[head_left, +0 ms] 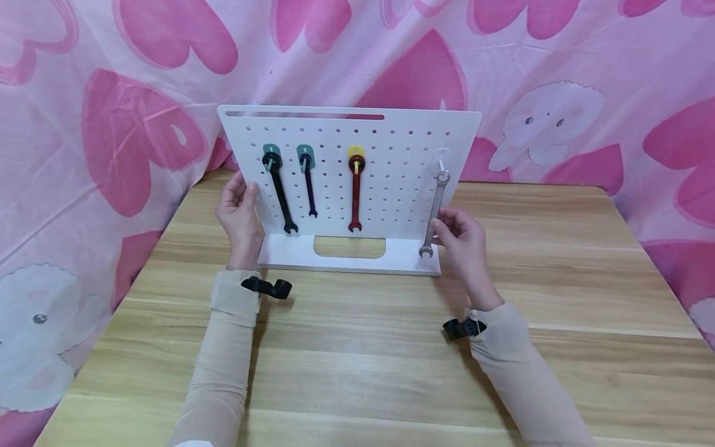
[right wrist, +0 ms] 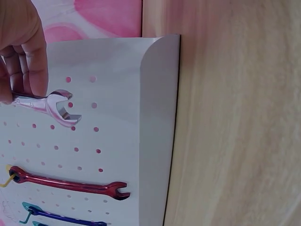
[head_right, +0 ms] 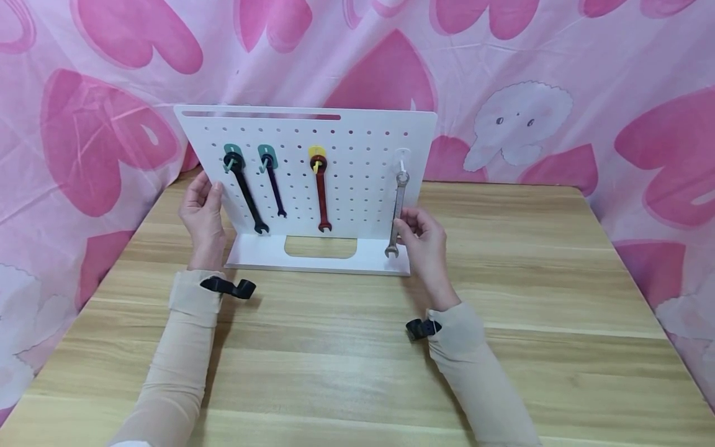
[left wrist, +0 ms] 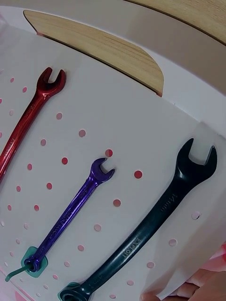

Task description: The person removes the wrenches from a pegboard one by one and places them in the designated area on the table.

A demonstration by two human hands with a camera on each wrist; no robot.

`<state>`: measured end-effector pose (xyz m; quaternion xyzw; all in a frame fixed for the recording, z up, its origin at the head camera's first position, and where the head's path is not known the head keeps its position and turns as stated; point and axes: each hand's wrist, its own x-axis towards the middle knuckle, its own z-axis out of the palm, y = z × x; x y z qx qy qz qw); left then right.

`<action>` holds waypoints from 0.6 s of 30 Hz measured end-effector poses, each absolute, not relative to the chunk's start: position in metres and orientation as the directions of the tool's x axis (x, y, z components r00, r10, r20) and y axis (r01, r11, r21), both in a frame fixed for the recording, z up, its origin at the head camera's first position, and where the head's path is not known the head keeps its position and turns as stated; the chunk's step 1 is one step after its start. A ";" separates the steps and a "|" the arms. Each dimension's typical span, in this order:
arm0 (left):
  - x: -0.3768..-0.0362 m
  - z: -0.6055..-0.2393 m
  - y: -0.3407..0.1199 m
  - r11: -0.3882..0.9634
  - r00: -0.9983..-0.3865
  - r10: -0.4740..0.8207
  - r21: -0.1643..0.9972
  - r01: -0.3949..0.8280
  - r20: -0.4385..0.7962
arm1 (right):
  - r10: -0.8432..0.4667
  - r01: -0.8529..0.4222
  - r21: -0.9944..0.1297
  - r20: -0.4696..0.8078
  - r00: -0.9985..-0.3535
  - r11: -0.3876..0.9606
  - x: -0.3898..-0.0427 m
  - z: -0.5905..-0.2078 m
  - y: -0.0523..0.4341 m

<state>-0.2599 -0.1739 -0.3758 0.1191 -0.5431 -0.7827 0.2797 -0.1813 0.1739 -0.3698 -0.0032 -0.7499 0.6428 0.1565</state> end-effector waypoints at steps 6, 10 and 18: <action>-0.261 -0.376 -0.173 -0.259 -0.814 -0.568 0.913 0.316 0.121 | 0.162 -0.172 -0.971 0.199 -0.966 0.168 -0.177 -0.366 0.178; -0.261 -0.376 -0.173 -0.267 -0.812 -0.571 0.909 0.320 0.118 | 0.124 -0.160 -0.973 0.182 -0.975 0.163 -0.174 -0.363 0.181; -0.260 -0.376 -0.174 -0.261 -0.813 -0.571 0.914 0.311 0.114 | 0.062 -0.153 -0.983 0.160 -0.985 0.096 -0.167 -0.358 0.185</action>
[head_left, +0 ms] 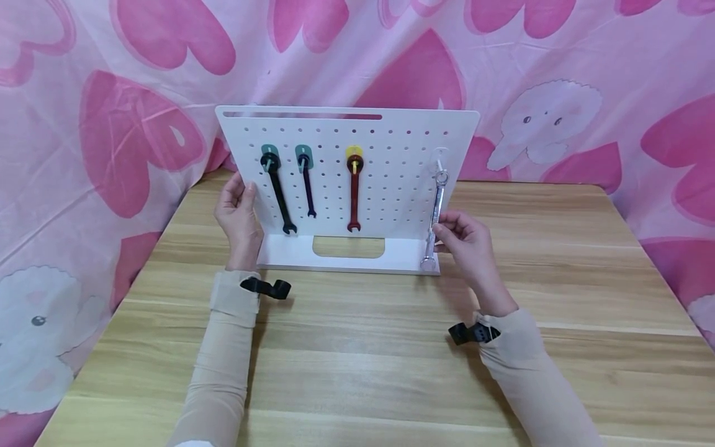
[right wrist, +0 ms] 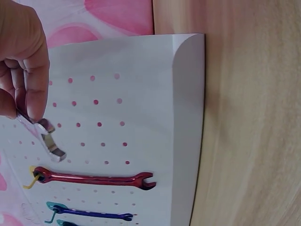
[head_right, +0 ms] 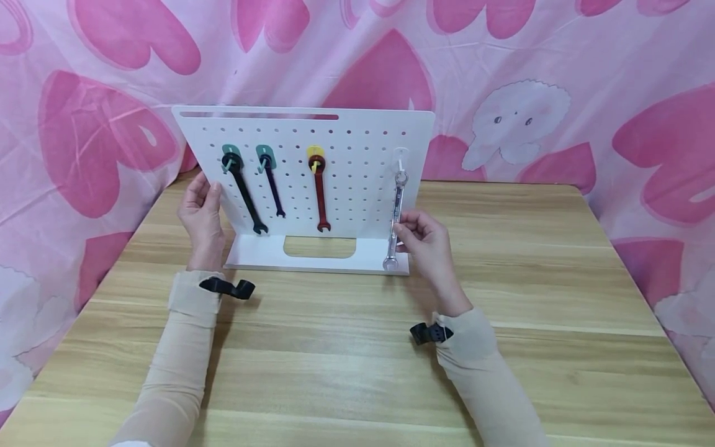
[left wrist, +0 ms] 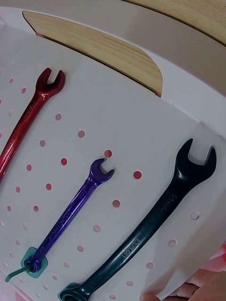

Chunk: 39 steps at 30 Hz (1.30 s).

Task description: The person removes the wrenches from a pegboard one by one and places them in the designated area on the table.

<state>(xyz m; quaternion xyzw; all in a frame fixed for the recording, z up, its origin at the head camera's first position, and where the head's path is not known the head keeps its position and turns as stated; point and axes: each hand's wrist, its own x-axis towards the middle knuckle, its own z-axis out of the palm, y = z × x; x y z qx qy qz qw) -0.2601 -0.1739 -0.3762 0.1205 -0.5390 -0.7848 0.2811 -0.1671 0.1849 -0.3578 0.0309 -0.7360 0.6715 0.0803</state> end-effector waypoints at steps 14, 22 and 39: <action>-0.260 -0.376 -0.174 -0.255 -0.814 -0.571 0.919 0.299 0.107 | 0.011 -0.112 -0.993 0.111 -0.994 -0.040 -0.158 -0.346 0.186; -0.260 -0.377 -0.174 -0.242 -0.812 -0.573 0.923 0.298 0.112 | -0.013 -0.076 -0.977 0.080 -0.997 -0.198 -0.154 -0.340 0.187; -0.260 -0.377 -0.173 -0.258 -0.801 -0.587 0.910 0.324 0.118 | -0.015 -0.117 -0.950 0.127 -0.992 -0.291 -0.148 -0.327 0.185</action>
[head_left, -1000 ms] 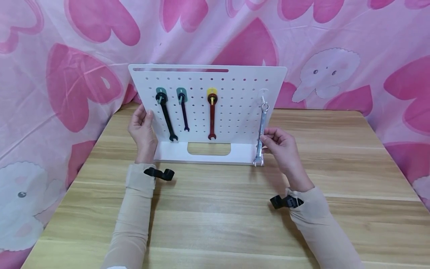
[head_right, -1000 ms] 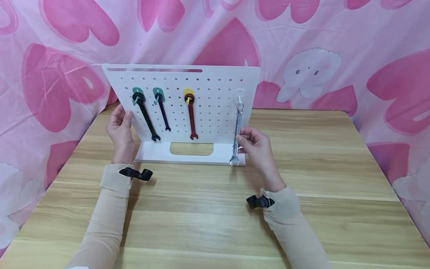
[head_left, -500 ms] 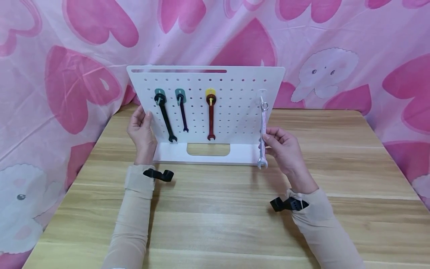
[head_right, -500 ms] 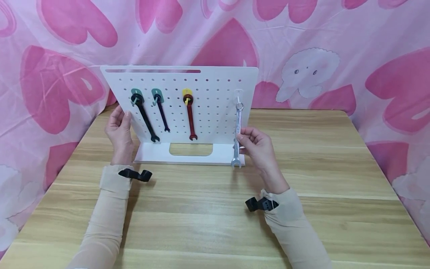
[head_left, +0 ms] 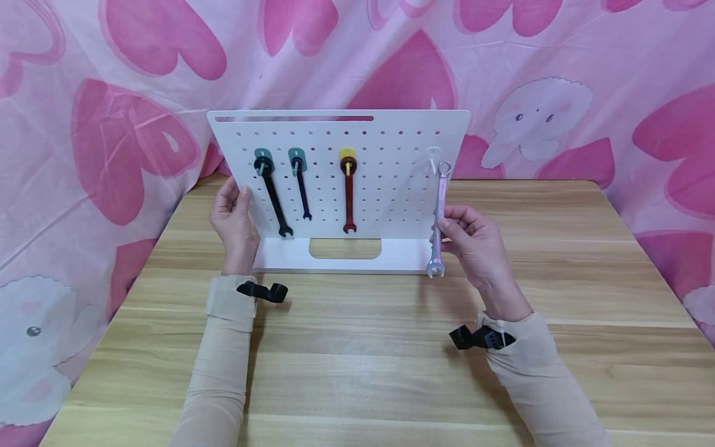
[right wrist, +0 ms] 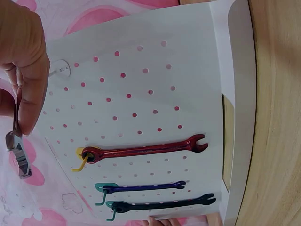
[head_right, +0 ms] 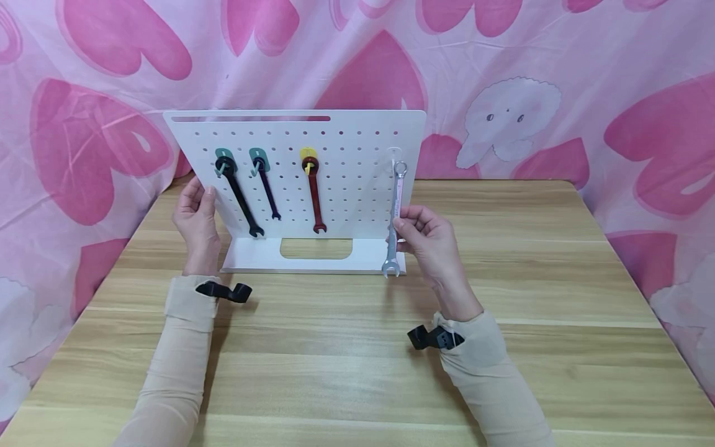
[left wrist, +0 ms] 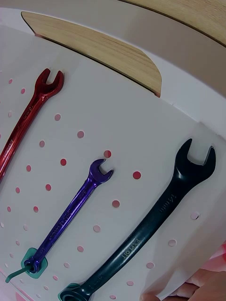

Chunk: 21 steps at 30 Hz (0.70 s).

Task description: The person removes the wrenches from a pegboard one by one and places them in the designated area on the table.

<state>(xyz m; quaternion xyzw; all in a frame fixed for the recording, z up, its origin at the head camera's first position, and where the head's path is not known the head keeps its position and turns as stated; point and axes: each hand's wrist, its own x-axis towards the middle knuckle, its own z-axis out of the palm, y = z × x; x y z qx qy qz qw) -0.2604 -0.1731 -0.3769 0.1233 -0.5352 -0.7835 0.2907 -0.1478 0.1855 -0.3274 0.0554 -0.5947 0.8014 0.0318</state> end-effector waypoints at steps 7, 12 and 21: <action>-0.259 -0.376 -0.173 -0.279 -0.799 -0.591 0.902 0.329 0.109 | 0.041 -0.167 -0.949 0.162 -0.986 -0.268 -0.147 -0.327 0.188; -0.258 -0.375 -0.173 -0.268 -0.802 -0.588 0.910 0.316 0.105 | 0.088 -0.194 -0.945 0.177 -0.980 -0.264 -0.148 -0.328 0.196; -0.259 -0.376 -0.174 -0.239 -0.800 -0.589 0.920 0.310 0.116 | 0.183 -0.211 -0.918 0.156 -0.971 -0.336 -0.158 -0.336 0.219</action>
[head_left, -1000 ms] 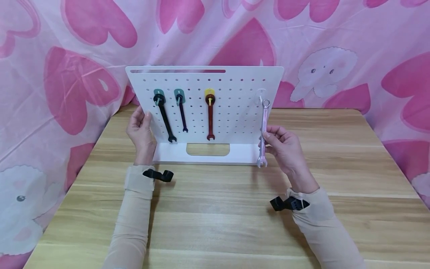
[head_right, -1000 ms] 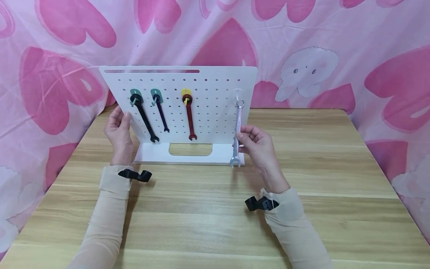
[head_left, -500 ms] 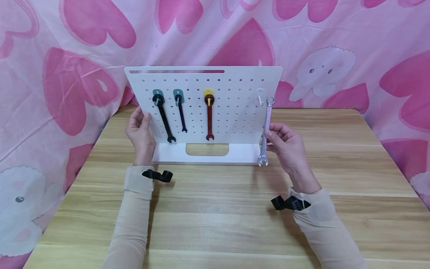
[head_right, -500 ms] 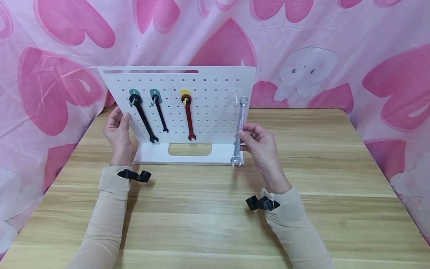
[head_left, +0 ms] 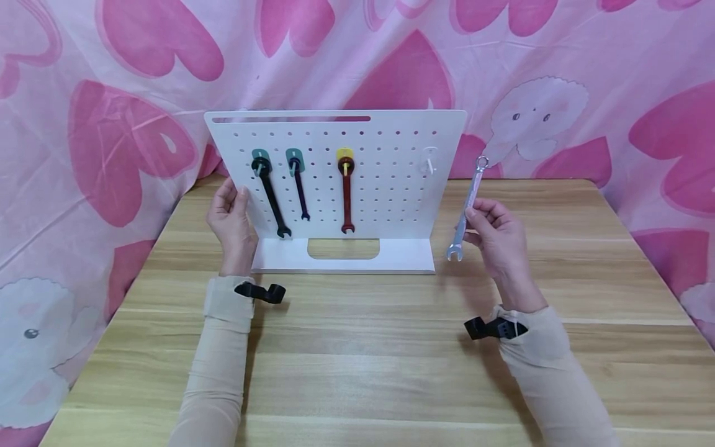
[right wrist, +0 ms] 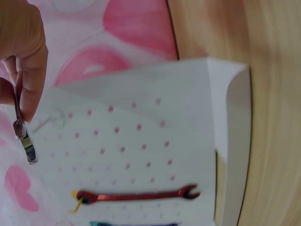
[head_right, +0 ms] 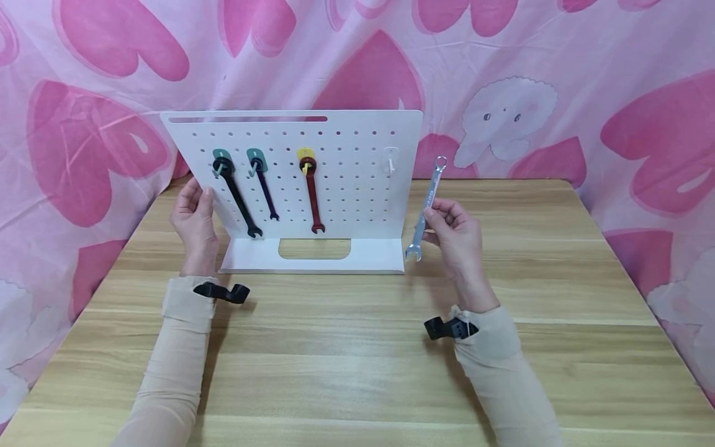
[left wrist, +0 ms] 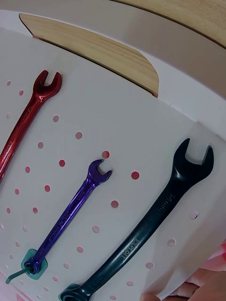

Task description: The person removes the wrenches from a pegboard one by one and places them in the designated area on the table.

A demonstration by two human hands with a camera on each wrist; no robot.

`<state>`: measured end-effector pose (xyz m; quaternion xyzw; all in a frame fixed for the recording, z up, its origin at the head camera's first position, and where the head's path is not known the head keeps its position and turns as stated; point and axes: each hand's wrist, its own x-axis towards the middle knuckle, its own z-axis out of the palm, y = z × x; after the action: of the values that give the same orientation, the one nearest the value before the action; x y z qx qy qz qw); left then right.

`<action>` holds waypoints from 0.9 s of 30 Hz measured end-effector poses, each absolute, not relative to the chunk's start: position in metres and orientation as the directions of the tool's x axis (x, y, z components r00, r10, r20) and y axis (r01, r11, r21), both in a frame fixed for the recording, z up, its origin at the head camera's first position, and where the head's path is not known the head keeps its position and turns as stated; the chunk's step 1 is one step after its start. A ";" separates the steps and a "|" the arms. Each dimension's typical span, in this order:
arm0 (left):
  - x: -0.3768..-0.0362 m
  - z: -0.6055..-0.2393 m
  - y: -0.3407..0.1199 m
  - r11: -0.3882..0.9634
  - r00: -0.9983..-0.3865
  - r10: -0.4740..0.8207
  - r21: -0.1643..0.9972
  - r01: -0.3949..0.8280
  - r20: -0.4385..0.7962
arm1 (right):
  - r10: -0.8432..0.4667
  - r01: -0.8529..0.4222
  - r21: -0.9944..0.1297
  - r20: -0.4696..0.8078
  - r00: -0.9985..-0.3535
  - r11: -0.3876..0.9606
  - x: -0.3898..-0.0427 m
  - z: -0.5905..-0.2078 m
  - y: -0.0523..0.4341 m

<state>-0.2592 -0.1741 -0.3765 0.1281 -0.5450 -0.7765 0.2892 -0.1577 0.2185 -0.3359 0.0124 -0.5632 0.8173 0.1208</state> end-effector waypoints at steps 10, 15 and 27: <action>-0.260 -0.378 -0.175 -0.234 -0.803 -0.584 0.922 0.308 0.120 | 0.242 -0.140 -0.926 0.055 -0.969 -0.351 -0.172 -0.351 0.240; -0.260 -0.377 -0.175 -0.230 -0.804 -0.582 0.923 0.307 0.122 | 0.256 -0.067 -0.956 -0.008 -0.967 -0.285 -0.177 -0.360 0.247; -0.259 -0.377 -0.174 -0.224 -0.801 -0.585 0.924 0.309 0.126 | 0.284 0.068 -0.984 -0.113 -0.952 -0.164 -0.192 -0.378 0.256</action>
<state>-0.2594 -0.1742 -0.3773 0.1252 -0.5515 -0.7722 0.2897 -0.1917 0.2558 -0.3778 -0.1370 -0.6424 0.7506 0.0718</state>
